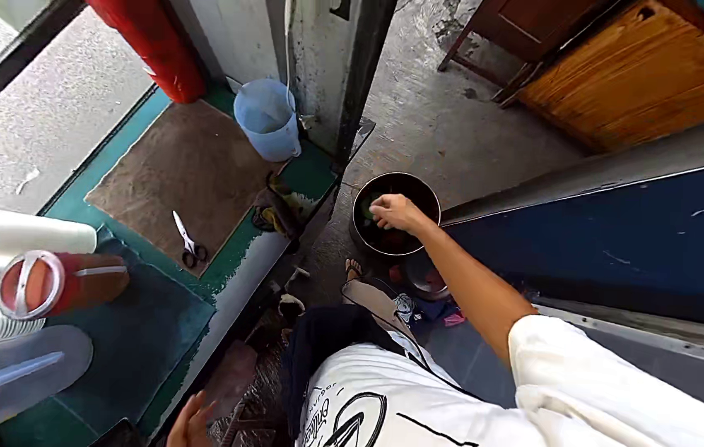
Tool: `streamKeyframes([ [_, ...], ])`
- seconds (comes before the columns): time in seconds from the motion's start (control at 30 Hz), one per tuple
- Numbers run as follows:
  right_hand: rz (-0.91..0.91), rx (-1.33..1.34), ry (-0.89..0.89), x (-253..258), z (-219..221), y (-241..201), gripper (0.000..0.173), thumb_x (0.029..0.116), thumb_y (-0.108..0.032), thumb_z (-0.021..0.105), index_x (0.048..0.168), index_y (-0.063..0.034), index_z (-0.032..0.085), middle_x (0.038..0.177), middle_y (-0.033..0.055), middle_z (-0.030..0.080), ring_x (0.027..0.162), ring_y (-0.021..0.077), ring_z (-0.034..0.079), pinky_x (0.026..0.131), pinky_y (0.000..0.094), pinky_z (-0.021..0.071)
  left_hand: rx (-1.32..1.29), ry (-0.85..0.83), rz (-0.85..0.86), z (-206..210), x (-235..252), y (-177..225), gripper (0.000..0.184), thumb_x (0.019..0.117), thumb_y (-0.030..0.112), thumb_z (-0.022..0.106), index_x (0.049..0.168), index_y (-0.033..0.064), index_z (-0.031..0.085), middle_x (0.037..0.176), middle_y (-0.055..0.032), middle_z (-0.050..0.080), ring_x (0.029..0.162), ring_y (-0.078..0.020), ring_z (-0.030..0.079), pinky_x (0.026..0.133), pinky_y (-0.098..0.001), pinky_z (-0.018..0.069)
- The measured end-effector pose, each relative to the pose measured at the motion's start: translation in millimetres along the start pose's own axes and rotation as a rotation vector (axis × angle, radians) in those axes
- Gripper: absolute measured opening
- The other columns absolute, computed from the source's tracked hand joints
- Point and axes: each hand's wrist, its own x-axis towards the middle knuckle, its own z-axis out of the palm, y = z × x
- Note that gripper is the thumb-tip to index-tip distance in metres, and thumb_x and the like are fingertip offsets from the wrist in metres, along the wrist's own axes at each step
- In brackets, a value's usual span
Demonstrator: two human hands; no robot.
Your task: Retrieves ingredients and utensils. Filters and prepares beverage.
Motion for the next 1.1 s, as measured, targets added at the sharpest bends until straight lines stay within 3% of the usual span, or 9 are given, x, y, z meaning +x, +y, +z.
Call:
streamKeyframes([
  [0.07,0.168,0.003,0.058,17.1,2.9,99.2,0.040,0.1021,-0.032,0.063,0.128,-0.0016,0.064,0.107,0.0234,0.070,0.092,0.0370,0.070,0.084,0.0573,0.0569,-0.041,-0.188,0.105,68.9,38.8,54.1,0.034,0.1084,0.020,0.050,0.118,-0.0076,0.068,0.112,-0.0111,0.074,0.101,-0.0108,0.073,0.093,-0.0297,0.0603],
  [0.13,0.291,0.055,0.035,17.1,9.8,159.8,0.048,0.0994,-0.037,0.066,0.131,-0.0007,0.063,0.118,0.0259,0.068,0.104,0.0395,0.068,0.094,0.0593,0.0535,-0.097,-0.382,0.210,148.6,82.2,89.1,0.032,0.1042,0.023,0.057,0.116,-0.0027,0.072,0.113,-0.0104,0.075,0.104,-0.0132,0.072,0.094,-0.0314,0.0601],
  [0.27,0.362,0.380,-0.090,2.9,14.1,192.4,0.052,0.1040,-0.045,0.059,0.139,-0.0074,0.057,0.113,0.0166,0.070,0.093,0.0271,0.072,0.082,0.0451,0.0599,-0.164,-0.817,0.188,311.4,141.5,111.8,0.032,0.1039,0.023,0.059,0.124,0.0005,0.070,0.120,-0.0109,0.073,0.110,-0.0151,0.071,0.100,-0.0351,0.0574],
  [0.47,0.277,0.221,-0.066,42.8,2.5,247.7,0.051,0.1016,-0.037,0.063,0.142,-0.0060,0.057,0.115,0.0148,0.072,0.099,0.0252,0.072,0.093,0.0457,0.0573,0.175,-1.339,-0.082,548.3,174.5,71.0,0.046,0.1048,0.028,0.057,0.142,0.0001,0.056,0.135,-0.0197,0.064,0.126,-0.0273,0.063,0.112,-0.0445,0.0463],
  [0.6,0.291,0.125,0.076,64.3,-12.7,293.5,0.050,0.1002,-0.033,0.065,0.142,-0.0065,0.057,0.120,0.0137,0.071,0.104,0.0247,0.071,0.097,0.0452,0.0551,0.215,-1.290,-0.420,690.7,164.3,-2.3,0.062,0.1027,0.031,0.061,0.151,-0.0033,0.042,0.144,-0.0272,0.054,0.133,-0.0375,0.056,0.112,-0.0519,0.0445],
  [0.7,0.300,0.101,0.132,86.3,-22.5,323.2,0.049,0.1005,-0.031,0.063,0.143,-0.0062,0.057,0.121,0.0134,0.070,0.102,0.0227,0.071,0.093,0.0410,0.0570,0.306,-1.167,-0.546,770.0,157.1,-39.4,0.066,0.1020,0.028,0.062,0.153,-0.0049,0.036,0.144,-0.0305,0.053,0.137,-0.0413,0.051,0.115,-0.0543,0.0407],
  [0.83,0.276,0.020,0.114,135.1,-18.2,359.4,0.045,0.1025,-0.029,0.060,0.141,-0.0059,0.059,0.122,0.0146,0.070,0.102,0.0228,0.071,0.094,0.0392,0.0569,0.520,-1.192,-0.503,843.0,135.8,-86.7,0.046,0.0965,0.031,0.067,0.129,-0.0026,0.063,0.133,-0.0288,0.061,0.128,-0.0426,0.058,0.106,-0.0618,0.0462],
  [0.97,0.260,-0.070,0.057,189.0,-12.1,383.0,0.040,0.1041,-0.029,0.059,0.138,-0.0087,0.062,0.123,0.0160,0.069,0.107,0.0274,0.069,0.097,0.0457,0.0543,0.589,-1.224,-0.544,879.9,113.1,-113.0,0.048,0.0943,0.035,0.070,0.126,-0.0013,0.066,0.134,-0.0278,0.061,0.129,-0.0419,0.058,0.104,-0.0628,0.0472],
  [1.1,0.259,-0.053,0.062,213.2,-4.3,378.4,0.038,0.1018,-0.027,0.063,0.137,-0.0103,0.063,0.120,0.0152,0.069,0.105,0.0294,0.069,0.095,0.0501,0.0551,0.512,-0.986,-0.652,881.4,107.1,-125.8,0.084,0.0910,0.031,0.074,0.154,-0.0037,0.032,0.148,-0.0340,0.045,0.134,-0.0464,0.051,0.108,-0.0593,0.0460],
])
